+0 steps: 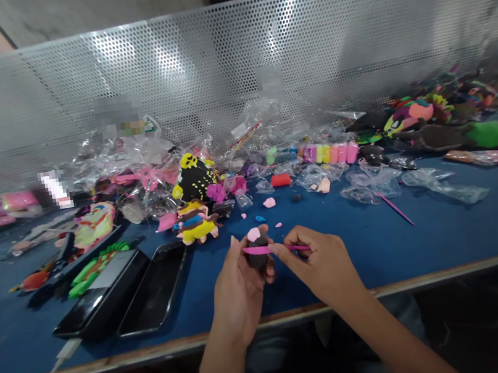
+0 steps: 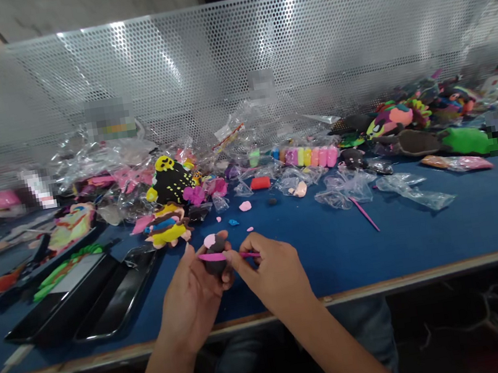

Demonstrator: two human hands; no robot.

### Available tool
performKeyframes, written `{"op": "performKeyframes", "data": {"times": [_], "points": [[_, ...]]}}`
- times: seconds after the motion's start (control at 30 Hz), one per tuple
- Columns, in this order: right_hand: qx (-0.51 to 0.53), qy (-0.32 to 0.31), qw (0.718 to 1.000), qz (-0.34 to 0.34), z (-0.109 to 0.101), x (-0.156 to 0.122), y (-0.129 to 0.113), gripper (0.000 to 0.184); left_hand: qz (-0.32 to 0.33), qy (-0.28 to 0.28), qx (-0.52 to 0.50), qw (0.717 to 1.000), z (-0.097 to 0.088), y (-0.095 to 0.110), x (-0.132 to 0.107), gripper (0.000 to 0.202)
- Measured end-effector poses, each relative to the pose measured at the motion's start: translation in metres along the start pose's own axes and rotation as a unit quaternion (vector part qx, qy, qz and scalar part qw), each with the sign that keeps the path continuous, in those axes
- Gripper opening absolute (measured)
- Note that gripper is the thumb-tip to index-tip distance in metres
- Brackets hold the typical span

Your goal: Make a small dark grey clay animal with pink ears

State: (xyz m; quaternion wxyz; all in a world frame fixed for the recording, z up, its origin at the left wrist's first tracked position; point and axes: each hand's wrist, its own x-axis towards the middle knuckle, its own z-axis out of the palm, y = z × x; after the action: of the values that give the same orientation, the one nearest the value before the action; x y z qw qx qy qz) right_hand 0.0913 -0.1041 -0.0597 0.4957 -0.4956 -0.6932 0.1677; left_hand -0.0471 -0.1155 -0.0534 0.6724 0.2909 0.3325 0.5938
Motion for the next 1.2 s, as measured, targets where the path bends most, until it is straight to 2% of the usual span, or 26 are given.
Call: {"op": "performKeyframes", "data": {"times": [0.23,0.43,0.57,0.73,0.87,1.0,1.13,1.2], "points": [[-0.016,0.019,1.000,-0.020,0.000,-0.001,-0.002,0.030,-0.002,0.003,0.003,1.000,0.000,0.000,0.000,0.042],[0.044,0.010,0.999,0.008,-0.001,-0.003,-0.006,0.033,0.003,0.004,0.004,1.000,0.000,0.000,0.000,0.042],[0.020,0.014,1.000,0.013,0.003,-0.001,-0.005,0.036,-0.002,0.010,0.004,1.000,-0.001,0.000,0.001,0.044],[0.012,0.015,1.000,-0.018,0.004,-0.005,-0.004,0.033,-0.007,0.003,-0.010,1.000,-0.002,0.001,0.000,0.042],[0.020,0.028,0.998,-0.050,-0.010,-0.006,0.000,0.033,-0.009,-0.027,-0.056,0.998,-0.006,0.004,-0.001,0.035],[-0.086,0.076,0.993,0.009,-0.027,0.004,0.021,0.037,-0.008,-0.049,-0.088,0.995,-0.009,0.006,-0.002,0.013],[-0.282,0.036,0.957,0.057,-0.031,0.012,0.053,0.028,-0.004,-0.022,-0.066,0.998,-0.007,0.005,-0.003,0.015],[-0.328,0.020,0.944,0.043,-0.029,0.012,0.061,0.020,0.005,-0.016,-0.049,0.999,-0.006,0.004,-0.004,0.019]]}}
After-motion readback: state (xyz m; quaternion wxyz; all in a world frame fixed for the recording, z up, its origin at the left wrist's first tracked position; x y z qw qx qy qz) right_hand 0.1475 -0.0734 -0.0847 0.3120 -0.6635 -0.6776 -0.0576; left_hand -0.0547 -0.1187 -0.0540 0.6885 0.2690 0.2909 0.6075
